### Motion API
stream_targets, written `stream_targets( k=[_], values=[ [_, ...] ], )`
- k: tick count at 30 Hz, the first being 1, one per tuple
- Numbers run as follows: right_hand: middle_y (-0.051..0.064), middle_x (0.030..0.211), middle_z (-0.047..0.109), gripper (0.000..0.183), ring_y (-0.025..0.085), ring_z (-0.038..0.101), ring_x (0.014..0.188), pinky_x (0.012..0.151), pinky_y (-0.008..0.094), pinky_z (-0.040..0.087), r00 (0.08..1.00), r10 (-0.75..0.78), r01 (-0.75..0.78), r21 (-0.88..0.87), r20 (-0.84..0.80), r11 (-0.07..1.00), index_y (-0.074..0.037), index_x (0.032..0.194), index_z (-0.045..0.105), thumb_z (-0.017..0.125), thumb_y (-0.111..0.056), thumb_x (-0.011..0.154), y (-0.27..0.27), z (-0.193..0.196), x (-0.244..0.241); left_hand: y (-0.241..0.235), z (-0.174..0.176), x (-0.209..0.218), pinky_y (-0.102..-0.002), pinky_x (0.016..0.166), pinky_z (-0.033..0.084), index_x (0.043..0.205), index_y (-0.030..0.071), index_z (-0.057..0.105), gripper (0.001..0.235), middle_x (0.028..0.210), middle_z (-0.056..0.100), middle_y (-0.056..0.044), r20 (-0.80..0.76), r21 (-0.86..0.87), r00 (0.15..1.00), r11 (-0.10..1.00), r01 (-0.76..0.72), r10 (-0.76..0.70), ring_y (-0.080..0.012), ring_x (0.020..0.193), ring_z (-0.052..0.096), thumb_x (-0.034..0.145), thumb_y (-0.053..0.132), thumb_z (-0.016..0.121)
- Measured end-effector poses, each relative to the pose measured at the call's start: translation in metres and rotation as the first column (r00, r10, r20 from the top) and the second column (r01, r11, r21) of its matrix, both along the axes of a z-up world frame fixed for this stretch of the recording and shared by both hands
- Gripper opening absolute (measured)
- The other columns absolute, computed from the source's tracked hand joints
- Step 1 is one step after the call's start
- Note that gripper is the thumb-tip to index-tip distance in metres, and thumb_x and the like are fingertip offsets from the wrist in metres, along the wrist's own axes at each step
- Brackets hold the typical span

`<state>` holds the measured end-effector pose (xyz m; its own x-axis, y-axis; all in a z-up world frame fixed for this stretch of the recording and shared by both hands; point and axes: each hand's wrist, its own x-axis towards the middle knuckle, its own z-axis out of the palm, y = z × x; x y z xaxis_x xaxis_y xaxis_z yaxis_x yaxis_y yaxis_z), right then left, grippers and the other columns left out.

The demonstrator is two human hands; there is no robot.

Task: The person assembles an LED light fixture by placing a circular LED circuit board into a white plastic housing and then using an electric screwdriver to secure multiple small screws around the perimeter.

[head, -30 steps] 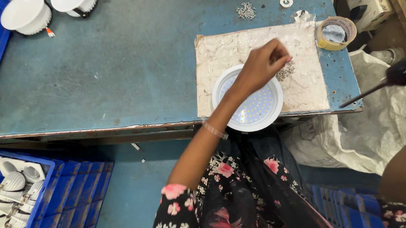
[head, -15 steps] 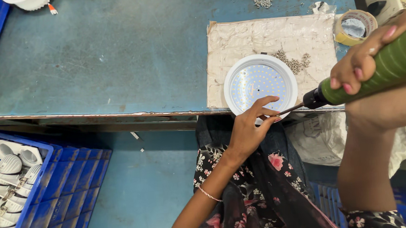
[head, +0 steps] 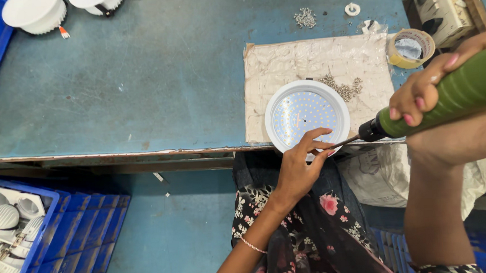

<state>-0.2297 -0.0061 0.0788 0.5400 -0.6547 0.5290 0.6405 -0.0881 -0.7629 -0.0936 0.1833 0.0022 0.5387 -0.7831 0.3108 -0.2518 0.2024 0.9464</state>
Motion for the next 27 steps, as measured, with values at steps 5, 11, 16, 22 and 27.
stream_targets(
  k=[5, 11, 16, 22, 27],
  values=[
    [0.016, 0.075, 0.04, 0.084, 0.026, 0.036, 0.055, 0.049, 0.039, 0.036, 0.999, -0.048, 0.047, 0.021, 0.003, 0.999, 0.002, 0.109, 0.046, 0.038, -0.08, 0.091, 0.008, -0.001, -0.003, -0.002, -0.002, -0.003, -0.031, 0.079, 0.059, 0.131, 0.008, 0.058, 0.04, 0.101, 0.079, -0.01, -0.026, -0.024, 0.999, 1.0, -0.019, 0.018, -0.022, 0.09, 0.079, 0.093, 0.002, 0.071],
    [0.016, 0.074, 0.04, 0.086, 0.026, 0.036, 0.054, 0.049, 0.039, 0.037, 1.0, 0.006, -0.007, 0.025, 0.026, 1.0, 0.001, 0.11, 0.047, 0.037, -0.081, 0.087, 0.005, -0.006, -0.004, -0.001, -0.001, -0.009, -0.032, 0.09, 0.057, 0.124, 0.009, 0.063, 0.037, 0.1, 0.08, -0.006, 0.08, -0.046, 0.981, 0.984, -0.175, 0.178, -0.0207, 0.102, 0.077, 0.089, 0.001, 0.074],
    [0.015, 0.073, 0.042, 0.089, 0.026, 0.038, 0.054, 0.053, 0.039, 0.037, 0.993, 0.061, -0.068, 0.061, 0.103, 0.996, 0.0, 0.11, 0.048, 0.039, -0.084, 0.083, -0.003, -0.021, -0.008, -0.006, 0.004, 0.002, -0.038, 0.098, 0.048, 0.134, 0.012, 0.054, 0.049, 0.104, 0.079, -0.003, 0.244, -0.037, 0.96, 0.99, -0.136, 0.141, -0.024, 0.11, 0.069, 0.09, 0.001, 0.07],
    [0.014, 0.077, 0.042, 0.094, 0.026, 0.038, 0.058, 0.053, 0.038, 0.037, 0.999, -0.004, -0.002, 0.143, 0.044, 0.99, 0.0, 0.108, 0.046, 0.04, -0.088, 0.077, 0.011, -0.03, -0.005, -0.005, 0.012, 0.018, -0.041, 0.1, 0.045, 0.148, 0.017, 0.045, 0.08, 0.113, 0.077, -0.003, 0.353, 0.076, 0.935, 0.997, -0.02, -0.009, -0.0245, 0.114, 0.067, 0.075, -0.015, 0.047],
    [0.012, 0.077, 0.042, 0.098, 0.024, 0.039, 0.056, 0.054, 0.037, 0.035, 1.0, 0.028, -0.028, 0.033, 0.004, 0.999, -0.003, 0.11, 0.044, 0.042, -0.094, 0.074, 0.017, -0.027, 0.012, -0.006, 0.01, 0.015, -0.042, 0.099, 0.044, 0.148, 0.016, 0.044, 0.079, 0.114, 0.076, -0.005, 0.383, 0.121, 0.924, 0.992, -0.028, -0.021, -0.0255, 0.116, 0.066, 0.075, -0.015, 0.049]
  ],
)
